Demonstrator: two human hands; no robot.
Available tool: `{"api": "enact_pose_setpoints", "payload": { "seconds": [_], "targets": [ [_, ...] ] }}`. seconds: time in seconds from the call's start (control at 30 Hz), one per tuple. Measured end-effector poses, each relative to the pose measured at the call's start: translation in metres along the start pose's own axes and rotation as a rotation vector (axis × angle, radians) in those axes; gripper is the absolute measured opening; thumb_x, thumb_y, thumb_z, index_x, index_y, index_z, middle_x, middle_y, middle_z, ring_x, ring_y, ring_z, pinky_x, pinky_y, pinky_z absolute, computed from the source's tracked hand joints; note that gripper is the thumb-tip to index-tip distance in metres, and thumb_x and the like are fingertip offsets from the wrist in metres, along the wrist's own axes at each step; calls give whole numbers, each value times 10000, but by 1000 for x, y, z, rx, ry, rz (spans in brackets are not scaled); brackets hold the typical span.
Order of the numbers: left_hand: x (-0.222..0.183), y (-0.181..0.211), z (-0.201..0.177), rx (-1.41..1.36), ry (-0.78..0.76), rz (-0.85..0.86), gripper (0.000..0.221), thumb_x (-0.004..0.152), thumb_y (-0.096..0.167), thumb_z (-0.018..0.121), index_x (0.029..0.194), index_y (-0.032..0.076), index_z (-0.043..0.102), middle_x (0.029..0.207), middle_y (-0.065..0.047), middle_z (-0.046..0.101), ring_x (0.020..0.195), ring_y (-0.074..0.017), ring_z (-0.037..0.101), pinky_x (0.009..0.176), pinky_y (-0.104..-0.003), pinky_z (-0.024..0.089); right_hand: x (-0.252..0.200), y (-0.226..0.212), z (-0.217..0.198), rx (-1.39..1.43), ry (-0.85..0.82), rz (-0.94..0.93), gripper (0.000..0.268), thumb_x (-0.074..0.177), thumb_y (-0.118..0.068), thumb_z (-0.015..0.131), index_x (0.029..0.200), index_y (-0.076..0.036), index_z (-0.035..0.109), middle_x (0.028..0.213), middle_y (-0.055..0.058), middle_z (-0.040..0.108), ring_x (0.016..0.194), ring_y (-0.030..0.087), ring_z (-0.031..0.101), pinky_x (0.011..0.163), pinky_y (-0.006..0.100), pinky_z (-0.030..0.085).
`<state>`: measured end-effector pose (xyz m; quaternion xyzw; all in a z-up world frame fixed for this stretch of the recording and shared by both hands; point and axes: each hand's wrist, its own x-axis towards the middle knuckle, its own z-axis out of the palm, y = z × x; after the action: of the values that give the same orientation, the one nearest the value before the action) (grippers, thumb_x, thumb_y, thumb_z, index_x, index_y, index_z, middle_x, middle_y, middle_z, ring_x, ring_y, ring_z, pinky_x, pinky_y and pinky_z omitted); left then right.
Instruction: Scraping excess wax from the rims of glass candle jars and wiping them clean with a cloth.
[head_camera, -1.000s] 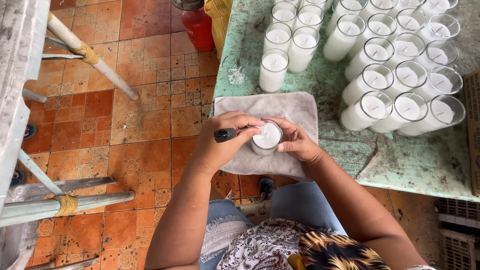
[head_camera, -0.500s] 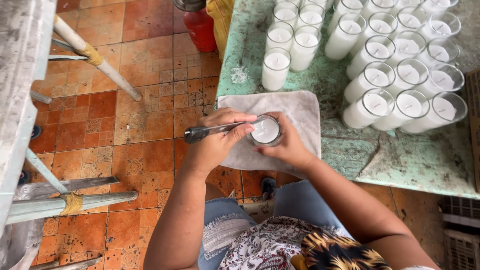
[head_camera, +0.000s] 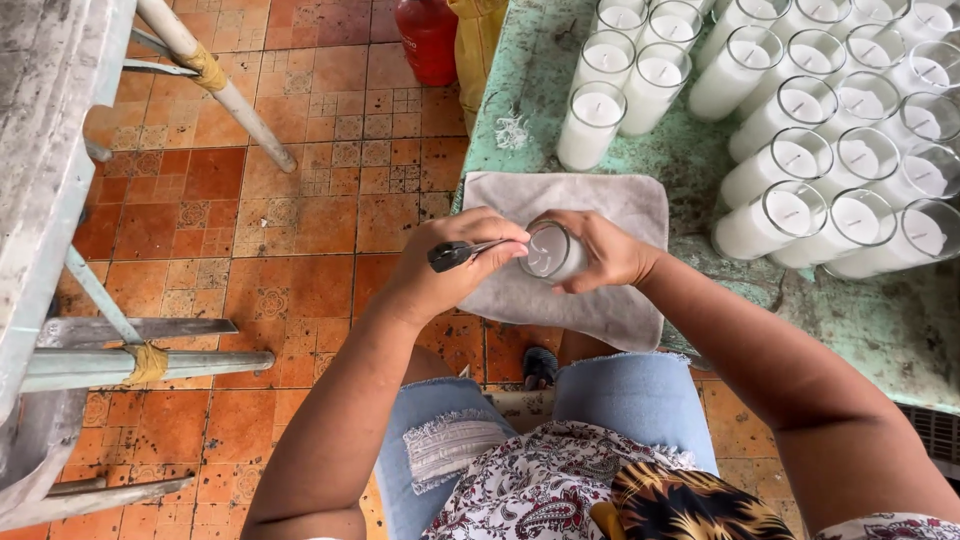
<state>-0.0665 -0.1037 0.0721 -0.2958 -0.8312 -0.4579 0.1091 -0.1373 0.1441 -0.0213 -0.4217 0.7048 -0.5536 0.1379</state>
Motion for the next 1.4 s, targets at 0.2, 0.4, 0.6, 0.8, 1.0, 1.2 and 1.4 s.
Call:
{"api": "enact_pose_setpoints", "payload": {
  "seconds": [0.2,0.4,0.6,0.8,1.0,1.2,1.4],
  "targets": [
    [4,2,-2,78,-12,49,49,955,216,739,984,178,749,888,-54,751,798,-328,749,727,-411,620,3,10,-3,-88,-38,5,742,567,-387,935,1140,-10,653,987,157,707,919,294,701,831,474,547],
    [5,-5,0,118,-86,43,53,964,241,722,996,202,740,919,-17,759,833,-292,753,755,-400,622,6,13,-3,-73,-80,54,746,542,-368,931,1137,-2,669,976,166,731,914,314,713,841,475,569],
    [5,-1,2,263,-134,60,33,967,215,728,975,188,746,880,-13,754,782,-237,752,752,-354,616,5,11,0,-84,-73,62,756,539,-370,925,1141,4,662,980,188,738,914,335,719,831,485,572],
    [10,4,1,240,-176,-149,74,964,251,703,996,194,738,805,-58,757,727,-296,755,710,-407,613,0,9,1,-60,-39,105,823,520,-397,917,1178,22,654,1002,213,742,921,386,718,876,498,568],
    [20,6,2,166,-233,-376,137,990,254,656,1001,164,760,757,-60,747,642,-222,710,692,-318,569,-15,12,6,-226,-11,119,892,481,-440,916,1210,-7,639,989,215,745,912,414,732,851,541,582],
    [11,20,0,64,-160,-220,159,1028,224,622,966,115,720,701,-87,686,588,-216,638,585,-295,513,-31,-5,14,-169,152,45,805,524,-411,908,1185,-32,649,996,187,739,923,385,726,879,505,581],
    [3,37,17,-20,-186,-196,125,997,185,645,957,101,729,692,-81,687,581,-205,651,550,-272,485,-48,11,23,-187,285,-14,834,500,-419,957,1196,-74,654,1043,122,722,974,318,721,891,447,559]
  ]
}}
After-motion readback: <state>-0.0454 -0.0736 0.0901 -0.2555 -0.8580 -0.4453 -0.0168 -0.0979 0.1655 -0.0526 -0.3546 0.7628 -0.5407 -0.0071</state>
